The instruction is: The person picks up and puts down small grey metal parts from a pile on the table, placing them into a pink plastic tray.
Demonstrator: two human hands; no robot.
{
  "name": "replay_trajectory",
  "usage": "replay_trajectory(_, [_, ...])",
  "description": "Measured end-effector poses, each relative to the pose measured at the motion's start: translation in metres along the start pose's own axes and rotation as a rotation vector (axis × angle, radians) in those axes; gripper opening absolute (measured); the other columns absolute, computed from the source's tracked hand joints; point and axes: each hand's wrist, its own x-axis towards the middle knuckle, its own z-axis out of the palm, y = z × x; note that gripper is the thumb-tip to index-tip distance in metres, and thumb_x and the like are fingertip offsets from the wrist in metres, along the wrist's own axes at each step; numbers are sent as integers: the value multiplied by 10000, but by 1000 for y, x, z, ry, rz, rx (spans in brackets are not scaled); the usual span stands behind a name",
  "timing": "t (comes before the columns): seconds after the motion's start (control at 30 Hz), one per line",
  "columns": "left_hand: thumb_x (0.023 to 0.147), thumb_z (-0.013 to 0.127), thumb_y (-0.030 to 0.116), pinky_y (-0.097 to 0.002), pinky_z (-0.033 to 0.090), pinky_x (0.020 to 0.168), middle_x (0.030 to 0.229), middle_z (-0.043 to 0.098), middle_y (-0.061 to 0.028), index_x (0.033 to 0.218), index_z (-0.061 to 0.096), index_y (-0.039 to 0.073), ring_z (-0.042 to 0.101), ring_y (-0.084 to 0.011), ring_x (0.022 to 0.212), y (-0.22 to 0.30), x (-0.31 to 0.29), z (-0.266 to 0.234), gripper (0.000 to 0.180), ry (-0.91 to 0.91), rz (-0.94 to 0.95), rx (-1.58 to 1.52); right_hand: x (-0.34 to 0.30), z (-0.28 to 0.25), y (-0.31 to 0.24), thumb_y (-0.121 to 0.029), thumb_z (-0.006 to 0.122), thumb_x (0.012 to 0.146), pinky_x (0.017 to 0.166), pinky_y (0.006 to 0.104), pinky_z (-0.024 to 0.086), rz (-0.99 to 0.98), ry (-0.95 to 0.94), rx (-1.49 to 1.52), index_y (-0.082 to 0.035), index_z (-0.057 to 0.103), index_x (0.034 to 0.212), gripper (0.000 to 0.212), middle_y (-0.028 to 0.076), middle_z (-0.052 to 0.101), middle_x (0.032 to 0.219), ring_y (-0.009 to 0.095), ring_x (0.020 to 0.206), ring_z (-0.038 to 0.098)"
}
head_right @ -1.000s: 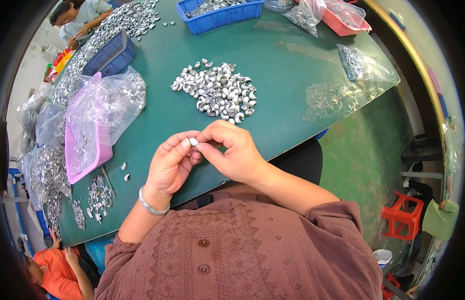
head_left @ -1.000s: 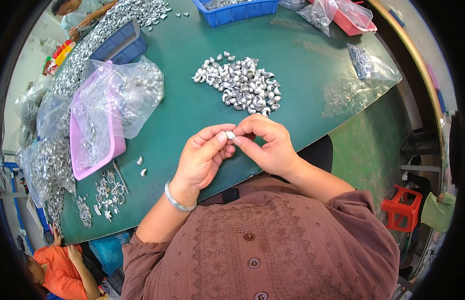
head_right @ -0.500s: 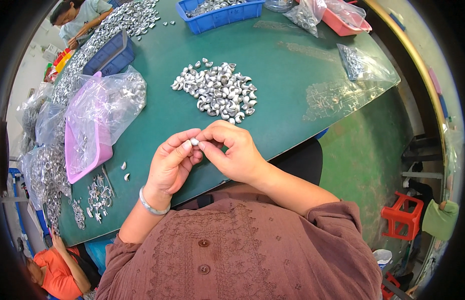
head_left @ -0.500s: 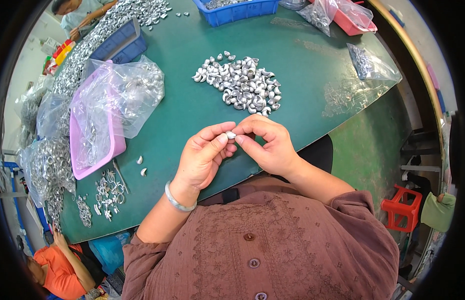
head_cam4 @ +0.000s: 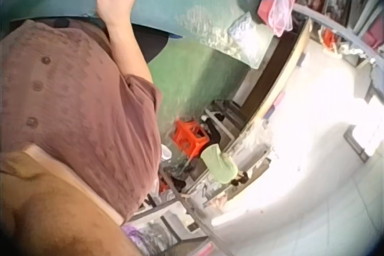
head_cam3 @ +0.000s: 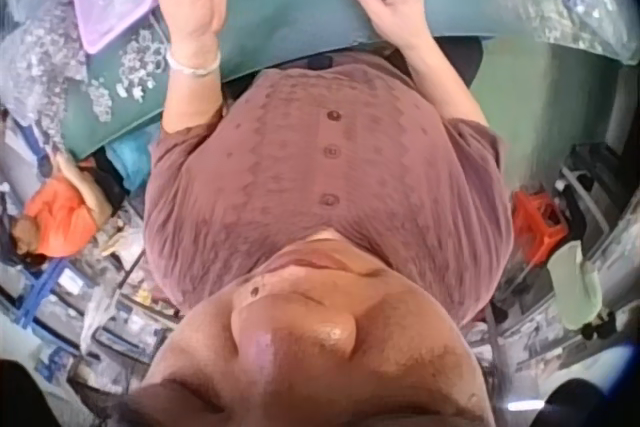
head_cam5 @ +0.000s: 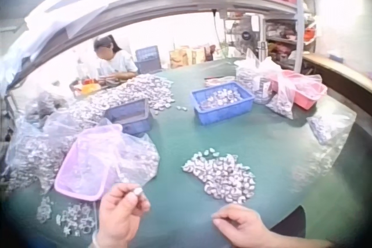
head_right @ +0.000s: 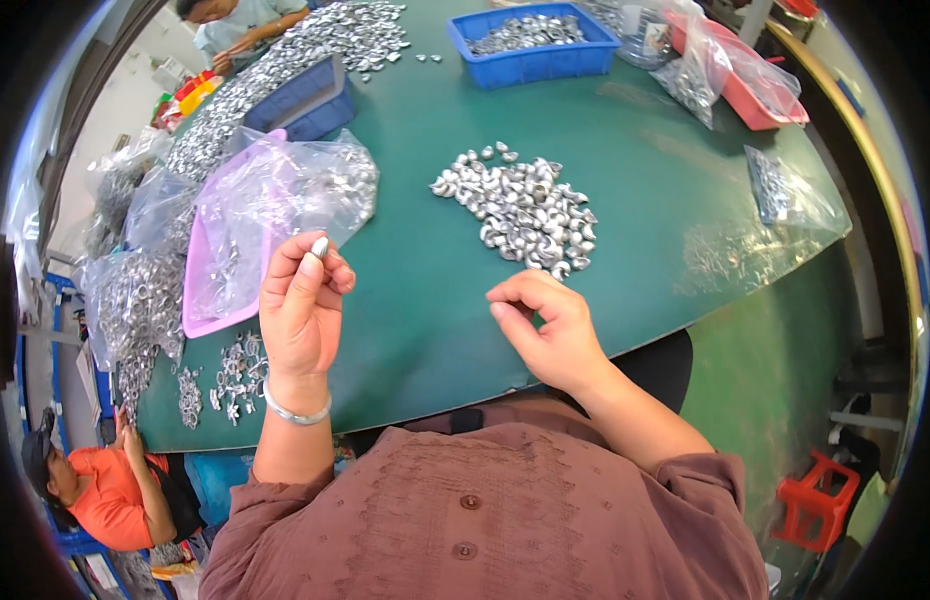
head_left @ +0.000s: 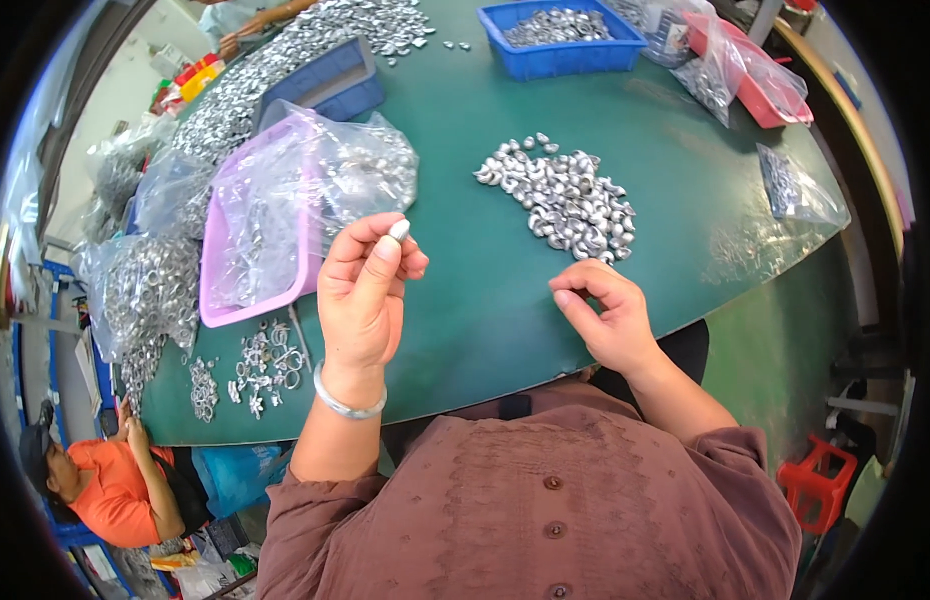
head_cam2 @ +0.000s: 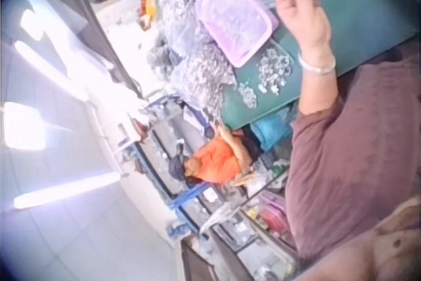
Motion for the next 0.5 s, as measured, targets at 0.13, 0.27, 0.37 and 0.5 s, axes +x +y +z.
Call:
replay_trajectory(0.13, [847,521,68,-254,454,674,866,576,-55,1018,542,30,553,-139,743,6,5,-9,176,67,24,14,-1,1,2,24,577,751,572,215,410,-3,-5,4,17,591,822,72,53,558,782,106,649,506])
replay_trajectory(0.27, [843,531,75,-253,463,674,865,583,-51,1021,544,34,565,-139,736,4,2,-11,184,96,18,32,-3,1,4,26,574,752,572,216,411,25,-17,1,16,595,825,77,49,556,780,105,647,504])
replay_trajectory(0.37, [843,528,73,-253,462,672,864,583,-51,1023,544,33,564,-140,734,3,2,-12,185,103,4,27,-3,1,5,25,575,752,567,215,409,13,-16,1,17,595,825,76,49,556,781,104,647,504])
replay_trajectory(0.5, [845,524,69,-254,459,671,867,582,-53,1027,541,30,562,-142,739,2,1,-14,187,95,-1,26,-4,1,4,19,577,753,561,212,407,32,-33,-11,15,595,824,73,48,554,779,101,645,503])
